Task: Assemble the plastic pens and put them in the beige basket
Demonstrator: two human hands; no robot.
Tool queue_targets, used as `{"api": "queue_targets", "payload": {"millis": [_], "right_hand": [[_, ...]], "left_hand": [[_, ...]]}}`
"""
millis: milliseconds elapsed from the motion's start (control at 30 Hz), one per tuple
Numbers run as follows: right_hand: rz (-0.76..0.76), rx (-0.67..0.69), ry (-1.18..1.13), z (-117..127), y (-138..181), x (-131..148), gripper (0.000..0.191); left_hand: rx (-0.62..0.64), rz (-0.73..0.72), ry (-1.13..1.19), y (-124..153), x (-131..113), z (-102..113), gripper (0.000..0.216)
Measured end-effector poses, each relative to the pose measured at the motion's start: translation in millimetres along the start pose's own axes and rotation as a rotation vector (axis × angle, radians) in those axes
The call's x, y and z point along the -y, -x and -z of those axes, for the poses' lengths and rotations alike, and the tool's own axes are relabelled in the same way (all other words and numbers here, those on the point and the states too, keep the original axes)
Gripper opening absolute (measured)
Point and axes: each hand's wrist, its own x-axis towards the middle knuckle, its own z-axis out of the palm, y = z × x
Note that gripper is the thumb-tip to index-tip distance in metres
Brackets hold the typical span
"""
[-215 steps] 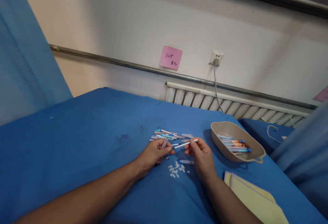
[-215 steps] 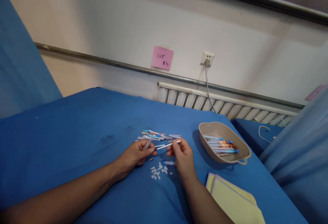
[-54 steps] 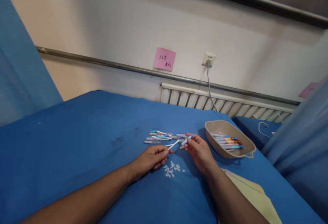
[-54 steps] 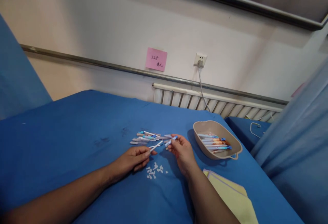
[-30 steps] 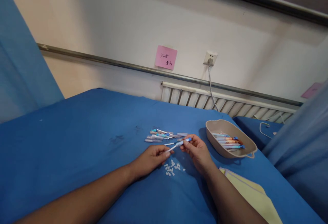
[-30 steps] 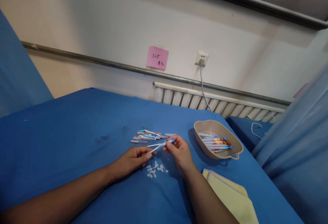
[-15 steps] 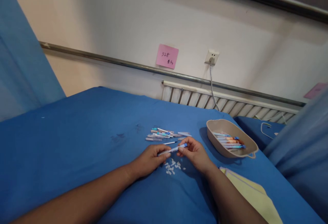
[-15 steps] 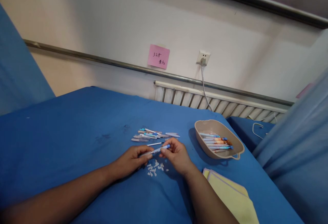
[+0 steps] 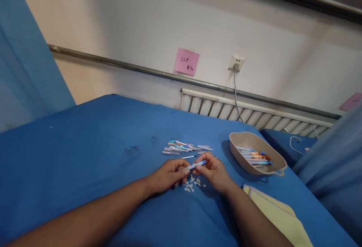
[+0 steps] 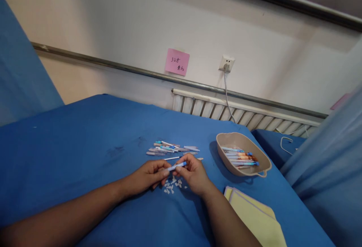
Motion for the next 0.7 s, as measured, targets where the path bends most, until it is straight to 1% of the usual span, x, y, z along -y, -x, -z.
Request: {"api": "queue_targets", "payload": {"millis": [300, 467, 700], "right_hand": [[-0.038, -0.06, 0.083, 1.1, -3.1, -6.4, 0.03], [-0.019, -0.075, 0.114, 0.0, -2.8, -8.5, 0.029], [0.021, -0.087, 0.216, 1.0, -1.2, -9.6, 0.028]], "left_hand": [[-0.031, 0.02, -0.026, 1.8, -3.5, -2.0, 0.032], [-0.069, 0.034, -0.044, 0.3, -3.0, -1.9, 0.028], [-0.103, -0.041, -0.109, -0.5, -0.4, 0.2, 0.023]]}}
